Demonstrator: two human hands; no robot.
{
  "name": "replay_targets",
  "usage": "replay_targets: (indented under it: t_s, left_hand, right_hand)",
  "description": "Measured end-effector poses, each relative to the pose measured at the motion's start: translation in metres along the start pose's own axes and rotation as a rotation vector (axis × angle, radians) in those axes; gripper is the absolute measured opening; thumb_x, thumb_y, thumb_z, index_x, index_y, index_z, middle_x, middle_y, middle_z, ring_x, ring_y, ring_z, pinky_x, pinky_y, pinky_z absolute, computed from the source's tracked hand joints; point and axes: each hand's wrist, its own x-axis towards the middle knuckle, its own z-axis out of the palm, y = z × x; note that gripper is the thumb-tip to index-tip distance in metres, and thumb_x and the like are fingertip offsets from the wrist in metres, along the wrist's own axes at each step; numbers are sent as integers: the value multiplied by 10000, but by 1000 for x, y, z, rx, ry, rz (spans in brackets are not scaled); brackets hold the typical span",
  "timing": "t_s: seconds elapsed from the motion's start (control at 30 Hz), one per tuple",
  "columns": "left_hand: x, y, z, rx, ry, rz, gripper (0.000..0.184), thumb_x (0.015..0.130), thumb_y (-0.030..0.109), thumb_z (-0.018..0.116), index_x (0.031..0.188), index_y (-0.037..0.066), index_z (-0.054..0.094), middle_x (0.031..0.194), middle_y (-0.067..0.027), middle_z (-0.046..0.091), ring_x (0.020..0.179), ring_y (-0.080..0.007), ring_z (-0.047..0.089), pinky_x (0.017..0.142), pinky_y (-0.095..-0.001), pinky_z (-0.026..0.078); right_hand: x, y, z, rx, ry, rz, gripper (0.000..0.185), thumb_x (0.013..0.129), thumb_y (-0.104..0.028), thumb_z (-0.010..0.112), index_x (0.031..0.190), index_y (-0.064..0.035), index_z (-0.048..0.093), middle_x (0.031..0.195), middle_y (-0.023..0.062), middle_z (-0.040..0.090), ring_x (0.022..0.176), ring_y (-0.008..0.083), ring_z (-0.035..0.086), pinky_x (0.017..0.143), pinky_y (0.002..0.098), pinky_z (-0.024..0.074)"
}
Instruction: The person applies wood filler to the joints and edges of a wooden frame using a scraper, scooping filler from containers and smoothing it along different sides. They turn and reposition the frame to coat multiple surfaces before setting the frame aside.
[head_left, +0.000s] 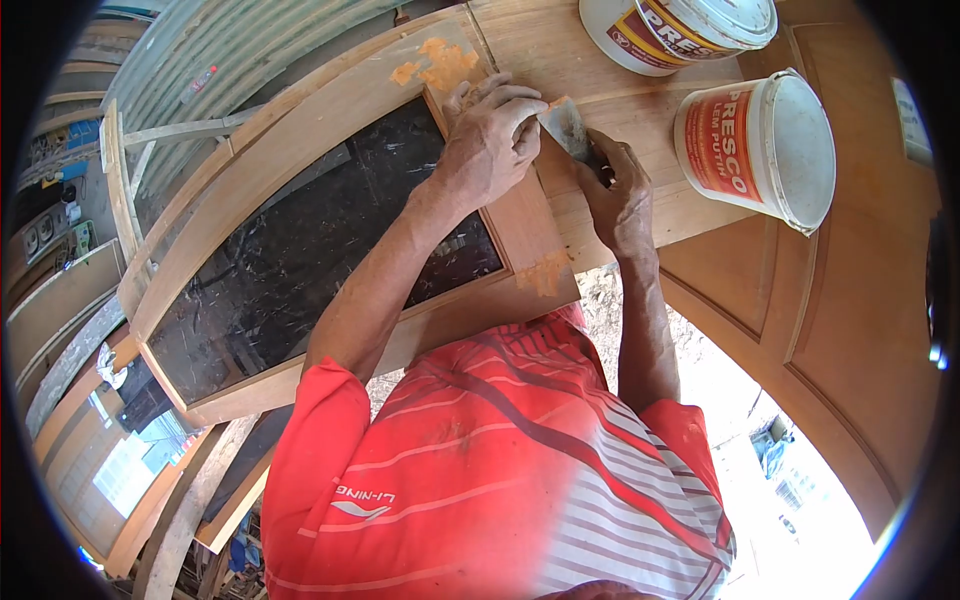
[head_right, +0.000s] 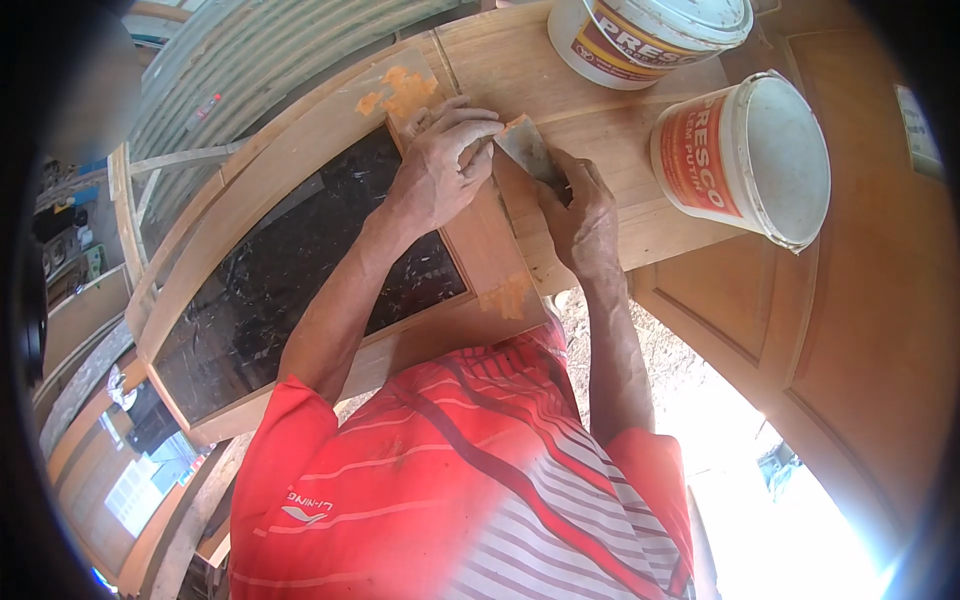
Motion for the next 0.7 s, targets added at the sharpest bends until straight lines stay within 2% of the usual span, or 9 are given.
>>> replay_targets:
  t_s: [0.1,0.2,0.3,0.4,0.5,0.6,0.63,0.7]
  left_hand:
    - [1,7,-12,-59,-32,-35,286,929,68,708,1214,86,721,1251,-74,722,1246,-265,645,1129,-510,358]
    - [1,13,-21,-83,65,-10,314,914,55,725,1227,61,709,1234,-108,722,1213,-294,655,1108,-491,391]
    - [-8,16,-39,-50,178,-11,327,900,43,736,1226,45,711,1216,-132,724,1183,-323,666,1076,-475,438]
    - [-35,9,-57,-83,241,-83,325,888,31,741,1212,33,717,1189,-147,733,1159,-345,677,1052,-478,468]
    - [-69,0,-82,-41,239,-157,282,907,64,732,1188,42,740,1207,-149,745,1198,-347,679,1073,-466,479]
    - [-109,-11,-114,16,228,-271,279,929,92,718,1203,50,749,1248,-144,742,1253,-334,662,1124,-443,461]
    - [-122,-12,-128,37,243,-317,278,937,90,713,1210,47,747,1260,-144,739,1265,-325,658,1126,-439,463]
    - [-148,-16,-156,76,286,-390,275,957,85,700,1225,42,743,1285,-143,733,1288,-310,648,1133,-428,463]
  right_hand:
    - [2,-4,2,88,-4,19,436,920,-102,781,1331,-14,665,1093,177,710,922,272,724,835,381,583]
    - [6,0,8,172,13,-11,405,926,-86,782,1306,-5,668,1084,153,729,910,223,719,822,356,580]
    - [10,-7,13,269,-18,82,379,937,-68,774,1290,0,657,1071,127,741,909,191,709,814,332,574]
    - [20,-19,23,457,-93,75,377,938,-71,781,1280,2,640,1042,93,745,880,170,698,790,329,567]
    - [39,-51,27,324,-160,-20,374,937,-53,755,1284,-2,625,1014,117,736,845,163,694,769,327,560]
    - [61,-84,31,95,-255,-116,362,941,-20,700,1295,-20,624,998,170,731,810,215,705,763,349,561]
    - [67,-91,36,44,-261,-174,389,940,-10,656,1325,-45,620,1027,213,732,835,318,730,790,390,574]
    - [81,-85,56,-43,-139,-401,405,952,-39,668,1354,-50,618,1051,211,751,900,333,749,816,425,576]
